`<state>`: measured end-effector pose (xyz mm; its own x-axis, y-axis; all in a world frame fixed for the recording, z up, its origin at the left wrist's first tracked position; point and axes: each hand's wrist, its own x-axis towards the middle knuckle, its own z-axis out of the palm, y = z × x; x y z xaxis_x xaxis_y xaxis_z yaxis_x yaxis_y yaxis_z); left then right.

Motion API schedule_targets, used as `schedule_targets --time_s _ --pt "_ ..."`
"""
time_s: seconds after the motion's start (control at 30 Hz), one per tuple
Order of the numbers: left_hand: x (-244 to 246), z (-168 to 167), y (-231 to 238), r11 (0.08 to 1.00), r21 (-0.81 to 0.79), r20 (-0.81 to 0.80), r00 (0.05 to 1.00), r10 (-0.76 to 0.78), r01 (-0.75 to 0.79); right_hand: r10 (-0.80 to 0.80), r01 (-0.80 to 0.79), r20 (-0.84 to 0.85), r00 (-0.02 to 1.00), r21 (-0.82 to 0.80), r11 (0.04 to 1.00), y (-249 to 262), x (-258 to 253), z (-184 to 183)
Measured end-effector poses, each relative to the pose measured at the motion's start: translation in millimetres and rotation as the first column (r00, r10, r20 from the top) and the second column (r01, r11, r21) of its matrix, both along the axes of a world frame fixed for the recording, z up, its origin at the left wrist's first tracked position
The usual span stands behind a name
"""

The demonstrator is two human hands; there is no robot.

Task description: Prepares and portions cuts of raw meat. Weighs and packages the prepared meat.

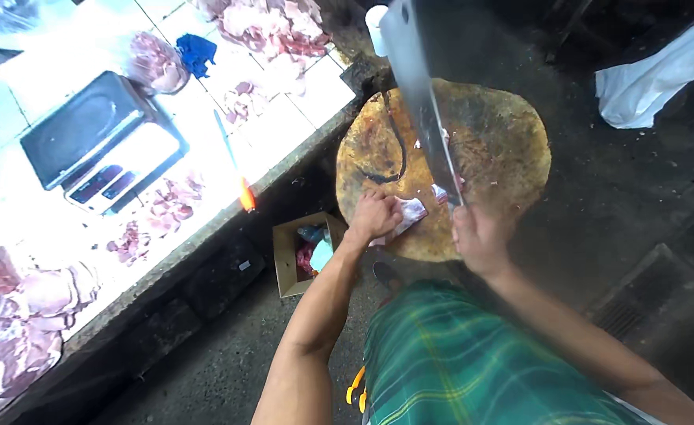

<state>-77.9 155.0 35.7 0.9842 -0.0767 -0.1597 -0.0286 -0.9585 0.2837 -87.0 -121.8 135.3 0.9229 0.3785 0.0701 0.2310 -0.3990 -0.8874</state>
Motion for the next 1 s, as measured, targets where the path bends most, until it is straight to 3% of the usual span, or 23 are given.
schedule_targets --time_s 0.13,0.23,0.3,0.43,0.5,0.53,0.6,0.67,0.77,0.9,1.0 --pt "-28.2 5.9 -1.3 0.976 -0.063 -0.051 0.978 0.204 -0.208 -0.01 0.002 -0.059 0.998 -0.143 0.99 -4.6 -13.5 -20.2" --pt "-33.1 7.3 -15.1 0.955 -0.046 0.002 0.956 0.292 -0.291 -0.02 0.018 -0.006 1.0 -0.17 0.985 2.0 -14.1 -4.6" --pt "-35.1 5.7 -21.3 0.943 -0.042 0.027 0.943 0.332 -0.331 -0.017 0.025 0.113 0.993 -0.067 0.997 7.5 -11.1 19.7" --pt "-37.9 0.2 -23.7 0.931 -0.055 0.053 0.93 0.364 -0.362 -0.057 -0.07 0.351 0.935 0.338 0.939 25.3 -2.5 79.5" --pt "-38.1 -2.7 -24.6 0.93 -0.07 0.075 0.927 0.367 -0.362 -0.078 -0.065 0.342 0.937 0.389 0.919 35.6 -3.8 63.1" --pt "-39.3 -3.7 -25.2 0.927 -0.079 0.083 0.925 0.371 -0.365 -0.073 -0.013 0.279 0.957 0.295 0.955 36.9 -11.9 30.0" --pt "-49.3 0.4 -27.2 0.925 -0.109 0.103 0.921 0.375 -0.365 -0.009 -0.002 -0.069 0.998 -0.152 0.988 26.3 -38.0 -38.1" --pt "-49.0 5.0 -25.3 0.93 -0.148 0.177 0.917 0.359 -0.336 0.014 -0.234 -0.428 0.903 -0.466 0.853 24.9 -25.9 -55.1" --pt "-67.2 -0.1 -35.7 0.949 -0.128 0.17 0.936 0.309 -0.29 0.014 -0.386 -0.586 0.81 -0.515 0.765 11.2 -22.6 -53.6" --pt "-63.6 5.1 -43.0 0.931 -0.028 0.106 0.925 0.365 -0.364 -0.008 -0.287 -0.468 0.884 -0.556 0.78 -17.0 20.1 -49.7" --pt "-53.2 6.5 -52.1 0.908 -0.065 0.148 0.895 0.42 -0.415 -0.102 -0.135 -0.445 0.89 -0.47 0.872 -36.2 45.9 -44.5"
